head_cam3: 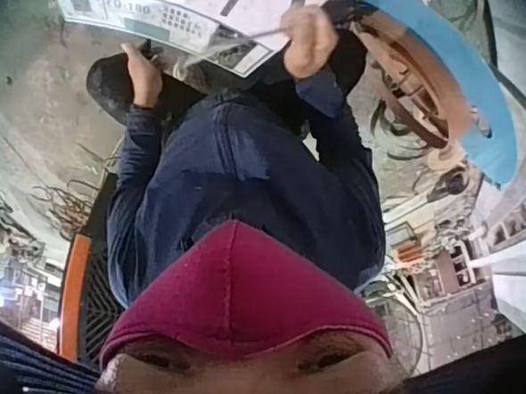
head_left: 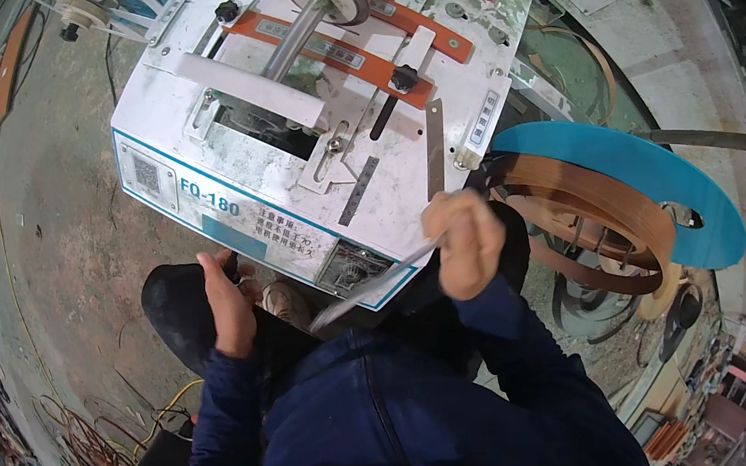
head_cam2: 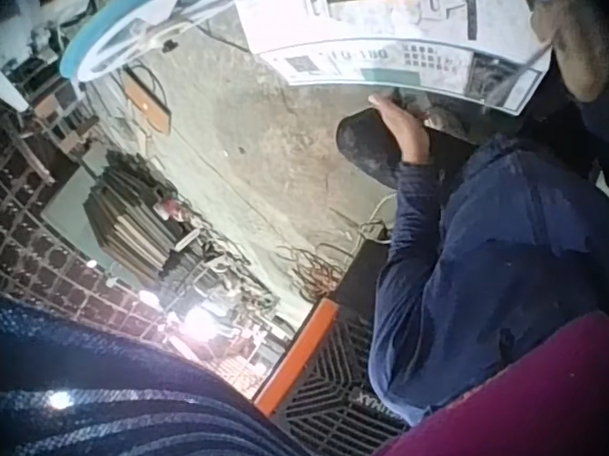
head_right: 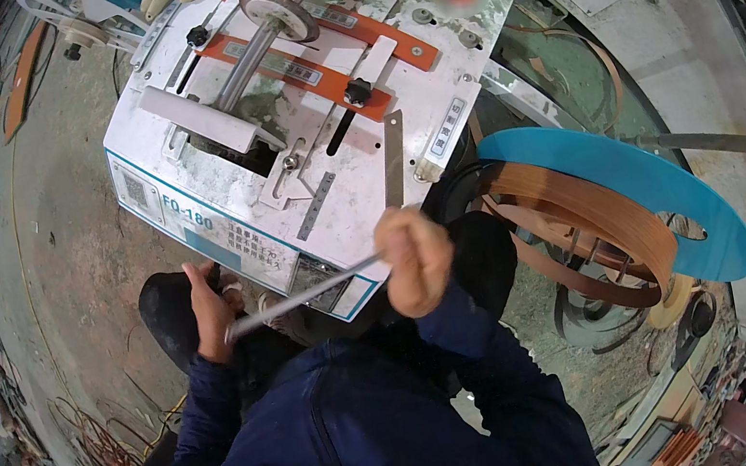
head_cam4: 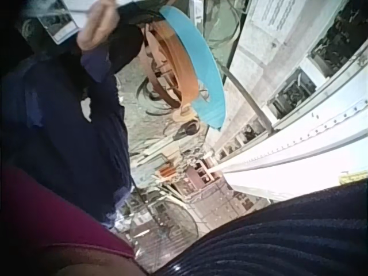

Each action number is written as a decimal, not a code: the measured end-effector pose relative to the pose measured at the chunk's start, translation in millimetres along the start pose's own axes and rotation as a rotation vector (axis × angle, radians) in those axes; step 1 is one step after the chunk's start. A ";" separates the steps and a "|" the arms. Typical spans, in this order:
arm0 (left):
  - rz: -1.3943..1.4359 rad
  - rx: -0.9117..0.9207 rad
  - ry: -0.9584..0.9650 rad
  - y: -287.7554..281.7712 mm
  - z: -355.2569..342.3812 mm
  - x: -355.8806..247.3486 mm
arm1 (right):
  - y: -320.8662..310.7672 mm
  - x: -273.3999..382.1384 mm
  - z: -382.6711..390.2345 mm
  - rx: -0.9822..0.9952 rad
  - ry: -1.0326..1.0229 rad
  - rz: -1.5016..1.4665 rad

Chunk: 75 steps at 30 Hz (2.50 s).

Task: Adjusting and using a manual edge banding machine for a wooden board.

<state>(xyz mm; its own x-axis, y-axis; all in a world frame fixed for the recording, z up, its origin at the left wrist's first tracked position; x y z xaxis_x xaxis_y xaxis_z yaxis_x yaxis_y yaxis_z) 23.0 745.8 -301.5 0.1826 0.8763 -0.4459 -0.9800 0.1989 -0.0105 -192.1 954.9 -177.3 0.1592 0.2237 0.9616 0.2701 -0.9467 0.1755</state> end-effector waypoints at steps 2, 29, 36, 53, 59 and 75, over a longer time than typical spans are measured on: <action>-0.053 -0.367 1.006 9.7 18.7 -3.8 | 9.2 3.4 4.8 0.156 -0.184 0.168; -0.045 -0.128 0.790 4.7 3.0 -6.6 | 14.4 5.1 -3.6 0.261 -0.346 0.145; -0.235 -0.089 0.843 -10.4 -5.0 -26.9 | 12.0 4.4 -5.5 0.251 -0.342 0.138; -0.033 0.055 0.020 -12.5 -13.1 -21.2 | 10.3 3.1 -6.1 0.258 -0.395 0.086; -0.354 -0.253 1.202 4.5 15.7 -15.6 | 12.8 3.4 -6.9 0.288 -0.428 0.067; -0.400 -0.230 1.160 -4.1 0.2 -16.5 | 11.6 5.0 -7.9 0.302 -0.424 0.055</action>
<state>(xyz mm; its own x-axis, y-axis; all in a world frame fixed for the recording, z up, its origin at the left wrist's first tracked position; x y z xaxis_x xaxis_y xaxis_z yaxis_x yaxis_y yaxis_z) 24.0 730.6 -293.9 0.4073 -0.1547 -0.9001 -0.8846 0.1784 -0.4309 -195.7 943.3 -168.8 0.5343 0.3094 0.7866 0.5025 -0.8646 -0.0013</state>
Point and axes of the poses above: each hand's wrist, its own z-axis away from the middle knuckle, its own y-axis out of the palm, x = y × z, the point moved 4 cm from there along -z, towards the middle knuckle, and after that the axes turned 15 degrees about -x, right-handed, at the moved point
